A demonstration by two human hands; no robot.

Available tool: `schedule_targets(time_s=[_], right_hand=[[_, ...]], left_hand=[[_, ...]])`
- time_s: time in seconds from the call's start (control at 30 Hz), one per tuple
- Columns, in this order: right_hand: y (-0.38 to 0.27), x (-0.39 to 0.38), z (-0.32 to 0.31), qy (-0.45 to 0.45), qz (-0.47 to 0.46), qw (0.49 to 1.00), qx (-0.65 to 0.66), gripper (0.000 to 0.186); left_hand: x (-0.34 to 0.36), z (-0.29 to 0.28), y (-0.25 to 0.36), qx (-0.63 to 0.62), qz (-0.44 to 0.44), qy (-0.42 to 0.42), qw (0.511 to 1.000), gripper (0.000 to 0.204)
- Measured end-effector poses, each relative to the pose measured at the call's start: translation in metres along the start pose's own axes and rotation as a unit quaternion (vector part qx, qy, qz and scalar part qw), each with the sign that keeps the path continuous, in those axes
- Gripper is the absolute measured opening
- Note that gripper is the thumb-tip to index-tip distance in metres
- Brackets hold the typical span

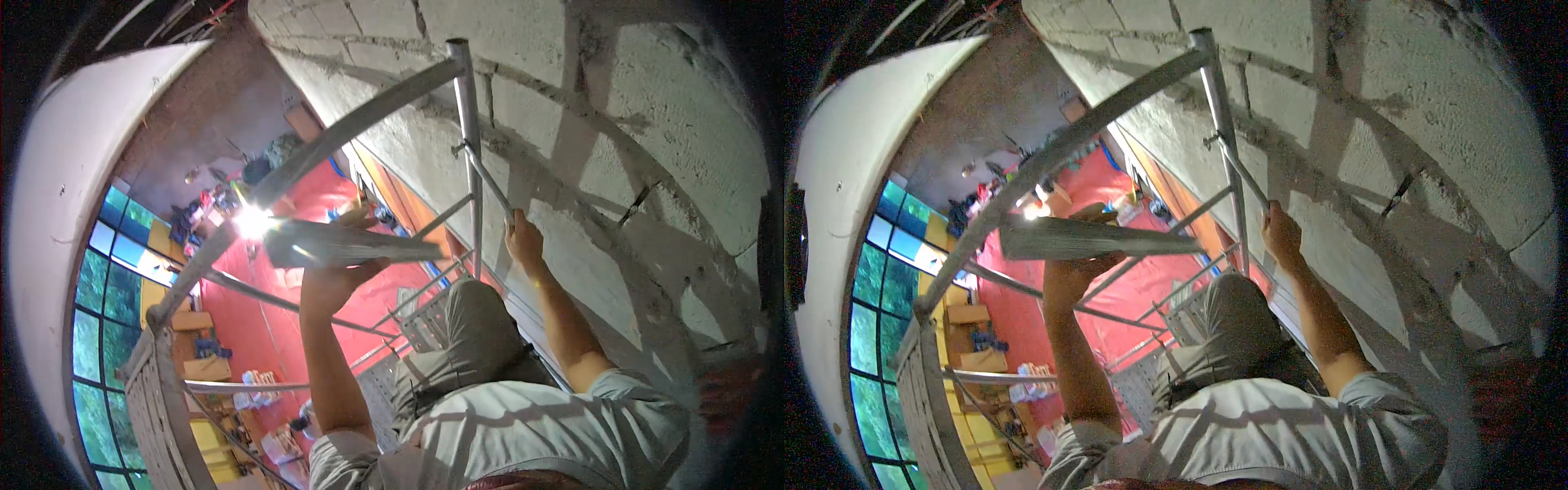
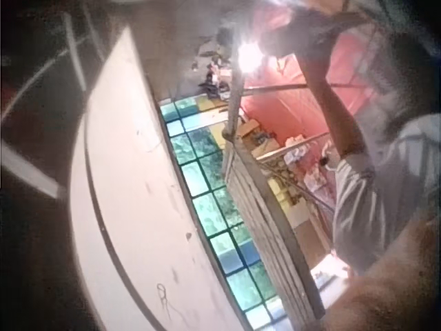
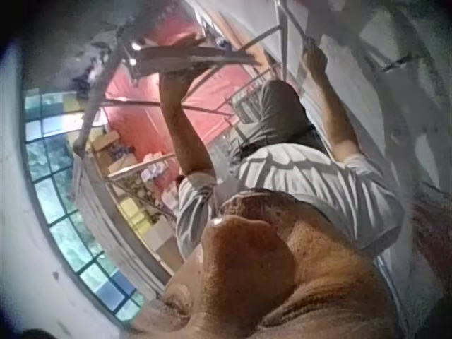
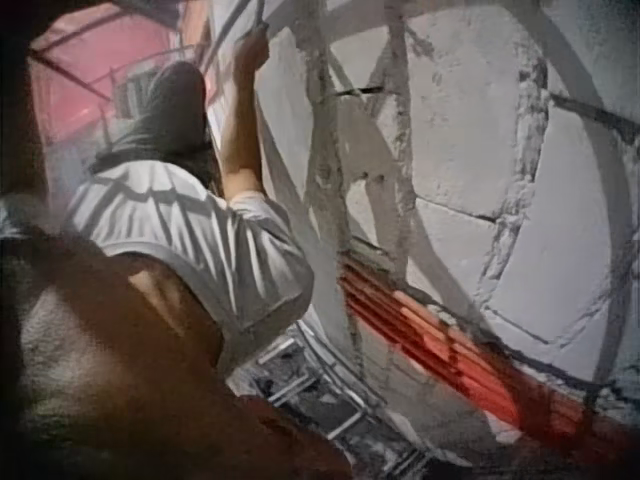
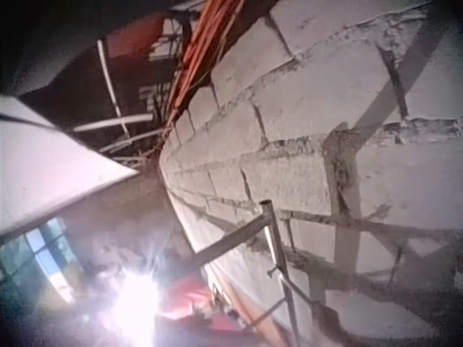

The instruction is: The person uses metal snips to cut a metal profile and then uses a hammer to secure the metal profile to the ceiling structure while standing on a scaffold.

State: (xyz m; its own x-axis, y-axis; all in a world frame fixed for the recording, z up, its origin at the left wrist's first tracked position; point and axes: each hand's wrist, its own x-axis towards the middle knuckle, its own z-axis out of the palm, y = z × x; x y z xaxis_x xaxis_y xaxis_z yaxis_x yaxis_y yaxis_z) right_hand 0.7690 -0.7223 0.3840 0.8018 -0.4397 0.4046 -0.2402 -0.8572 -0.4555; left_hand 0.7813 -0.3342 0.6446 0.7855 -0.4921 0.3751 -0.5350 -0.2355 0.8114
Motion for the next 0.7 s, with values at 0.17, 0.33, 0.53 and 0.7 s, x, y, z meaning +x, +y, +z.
schedule_targets(time_s=[0.17, 0.33, 0.53, 0.7], right_hand=[[0.004, 0.005, 0.009, 0.005, 0.028, 0.999, -0.017, 0.033], [0.004, 0.005, 0.010, -0.011, 0.019, 0.999, -0.042, 0.025], [0.007, 0.002, 0.009, -0.008, 0.015, 0.999, -0.043, 0.027], [0.010, 0.003, 0.010, -0.010, 0.004, 1.000, -0.010, 0.034]], left_hand=[[-0.045, 0.007, -0.021, -0.099, -0.042, 0.057, 0.993, 0.076], [-0.081, 0.006, -0.041, -0.187, 0.025, 0.104, 0.977, 0.077], [-0.105, 0.005, -0.062, -0.262, 0.068, 0.126, 0.954, 0.076], [-0.118, -0.001, -0.072, -0.318, 0.095, 0.106, 0.937, 0.070]])
